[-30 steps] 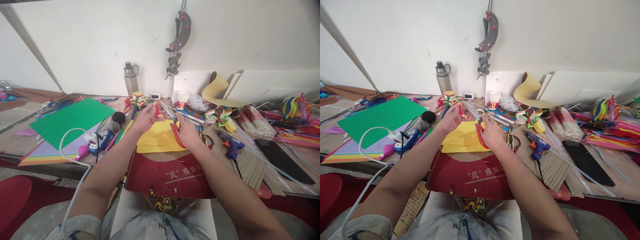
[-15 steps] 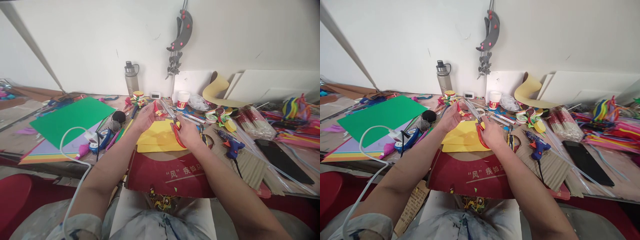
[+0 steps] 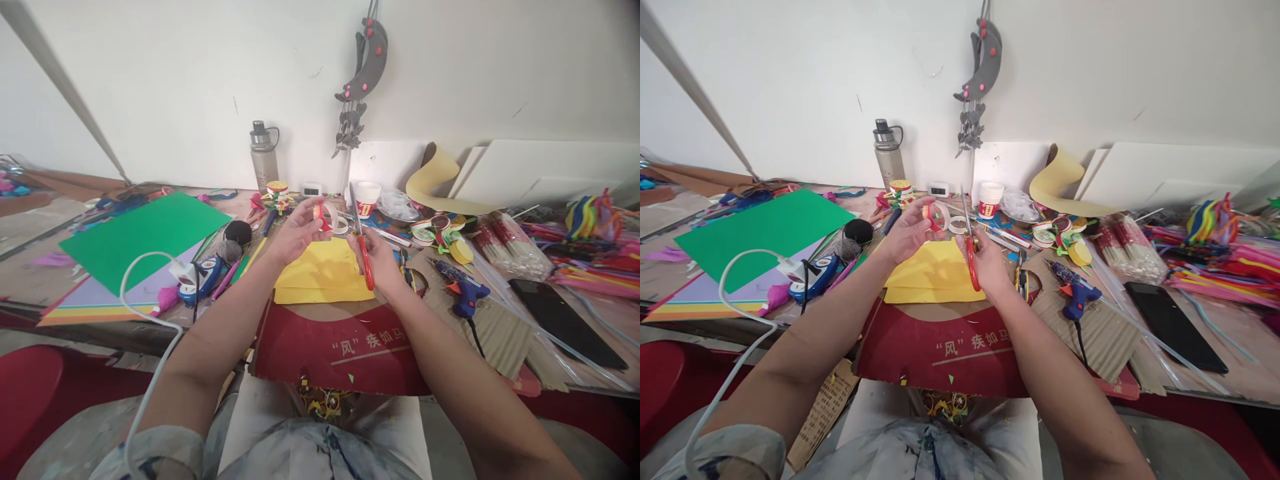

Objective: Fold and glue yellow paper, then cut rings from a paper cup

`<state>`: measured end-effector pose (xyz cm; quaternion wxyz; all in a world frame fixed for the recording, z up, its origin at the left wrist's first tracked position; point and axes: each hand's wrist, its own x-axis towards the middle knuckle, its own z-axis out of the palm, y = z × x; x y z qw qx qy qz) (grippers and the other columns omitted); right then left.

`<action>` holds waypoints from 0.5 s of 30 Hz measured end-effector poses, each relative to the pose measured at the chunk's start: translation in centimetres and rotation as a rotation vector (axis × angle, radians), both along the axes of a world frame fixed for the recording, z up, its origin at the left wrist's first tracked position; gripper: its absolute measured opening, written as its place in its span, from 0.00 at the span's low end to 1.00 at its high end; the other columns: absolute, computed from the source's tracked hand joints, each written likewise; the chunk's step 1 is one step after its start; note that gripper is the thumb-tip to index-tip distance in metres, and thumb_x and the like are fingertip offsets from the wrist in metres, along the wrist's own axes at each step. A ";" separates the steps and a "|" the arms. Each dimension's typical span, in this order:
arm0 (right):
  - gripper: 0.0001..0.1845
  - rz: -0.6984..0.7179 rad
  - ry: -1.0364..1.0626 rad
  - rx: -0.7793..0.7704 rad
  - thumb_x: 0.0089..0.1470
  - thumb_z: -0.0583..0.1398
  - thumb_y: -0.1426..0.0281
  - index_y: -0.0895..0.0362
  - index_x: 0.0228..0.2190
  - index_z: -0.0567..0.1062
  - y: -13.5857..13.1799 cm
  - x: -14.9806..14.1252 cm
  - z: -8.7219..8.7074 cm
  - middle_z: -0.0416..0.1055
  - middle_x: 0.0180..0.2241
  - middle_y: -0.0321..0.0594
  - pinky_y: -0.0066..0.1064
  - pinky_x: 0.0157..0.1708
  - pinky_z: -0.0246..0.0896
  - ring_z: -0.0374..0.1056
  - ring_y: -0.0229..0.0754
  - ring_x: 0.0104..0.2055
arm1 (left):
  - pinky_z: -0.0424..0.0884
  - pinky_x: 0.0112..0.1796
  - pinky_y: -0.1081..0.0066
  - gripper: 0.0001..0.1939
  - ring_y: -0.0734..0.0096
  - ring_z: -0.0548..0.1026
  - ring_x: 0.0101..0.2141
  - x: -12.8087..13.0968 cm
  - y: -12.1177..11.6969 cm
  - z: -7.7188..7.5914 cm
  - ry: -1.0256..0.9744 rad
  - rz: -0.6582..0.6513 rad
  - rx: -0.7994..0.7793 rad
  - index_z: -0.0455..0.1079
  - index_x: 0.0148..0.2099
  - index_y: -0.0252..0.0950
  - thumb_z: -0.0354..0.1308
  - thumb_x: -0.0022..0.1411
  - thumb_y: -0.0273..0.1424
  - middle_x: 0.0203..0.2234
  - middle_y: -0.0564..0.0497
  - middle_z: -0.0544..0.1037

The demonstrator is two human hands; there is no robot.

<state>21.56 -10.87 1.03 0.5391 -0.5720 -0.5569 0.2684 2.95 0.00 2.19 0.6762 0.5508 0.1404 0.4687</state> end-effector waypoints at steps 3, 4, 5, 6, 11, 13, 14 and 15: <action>0.35 0.034 0.322 -0.035 0.50 0.67 0.33 0.47 0.33 0.62 0.5 -0.2 0.2 0.59 0.21 0.24 0.27 0.17 0.57 0.58 0.36 0.19 | 0.78 0.54 0.62 0.36 0.61 0.80 0.53 0.6 -0.2 -0.3 0.050 0.007 0.109 0.77 0.57 0.45 0.84 0.46 0.36 0.57 0.48 0.81; 0.36 0.039 0.368 -0.037 0.48 0.68 0.33 0.47 0.34 0.62 0.6 -0.2 0.3 0.60 0.21 0.23 0.27 0.16 0.57 0.59 0.35 0.19 | 0.77 0.55 0.62 0.36 0.60 0.79 0.54 0.8 -0.2 -0.4 0.062 0.015 0.139 0.78 0.57 0.45 0.84 0.45 0.35 0.58 0.48 0.80; 0.36 0.044 0.388 -0.028 0.47 0.70 0.34 0.47 0.35 0.63 0.8 -0.2 0.4 0.62 0.22 0.24 0.26 0.16 0.59 0.61 0.35 0.20 | 0.77 0.55 0.63 0.35 0.60 0.79 0.55 1.0 -0.3 -0.5 0.075 0.018 0.164 0.78 0.56 0.44 0.84 0.45 0.34 0.58 0.47 0.80; 0.36 0.051 0.390 -0.014 0.46 0.71 0.36 0.48 0.36 0.63 0.8 -0.2 0.5 0.65 0.24 0.24 0.25 0.17 0.61 0.64 0.35 0.22 | 0.76 0.54 0.64 0.35 0.61 0.79 0.54 1.1 -0.4 -0.6 0.089 0.018 0.184 0.78 0.55 0.44 0.84 0.45 0.33 0.56 0.47 0.80; 0.36 0.110 0.367 -0.007 0.43 0.77 0.47 0.48 0.41 0.65 0.9 -0.2 0.8 0.75 0.33 0.29 0.28 0.24 0.70 0.75 0.39 0.33 | 0.76 0.52 0.65 0.33 0.61 0.79 0.53 1.7 -1.2 -0.8 0.195 -0.009 0.222 0.77 0.53 0.41 0.84 0.46 0.33 0.53 0.45 0.81; 0.38 0.131 0.366 -0.012 0.39 0.78 0.49 0.48 0.42 0.65 0.9 -0.4 0.8 0.76 0.34 0.30 0.29 0.26 0.72 0.75 0.40 0.35 | 0.75 0.52 0.64 0.33 0.60 0.79 0.53 1.8 -1.4 -0.9 0.218 -0.029 0.230 0.77 0.53 0.40 0.84 0.46 0.34 0.55 0.44 0.80; 0.39 0.136 0.368 -0.015 0.37 0.79 0.49 0.48 0.42 0.65 0.9 -0.4 0.7 0.76 0.34 0.29 0.29 0.27 0.73 0.75 0.39 0.35 | 0.75 0.52 0.64 0.33 0.59 0.79 0.53 1.8 -1.5 -0.9 0.226 -0.037 0.235 0.77 0.53 0.41 0.84 0.46 0.34 0.55 0.44 0.80; 0.41 0.137 0.370 -0.020 0.35 0.80 0.49 0.48 0.42 0.65 0.9 -0.4 0.7 0.76 0.33 0.28 0.28 0.27 0.72 0.74 0.39 0.34 | 0.75 0.52 0.64 0.33 0.60 0.79 0.53 1.8 -1.5 -0.8 0.233 -0.041 0.237 0.77 0.54 0.41 0.84 0.46 0.34 0.55 0.44 0.80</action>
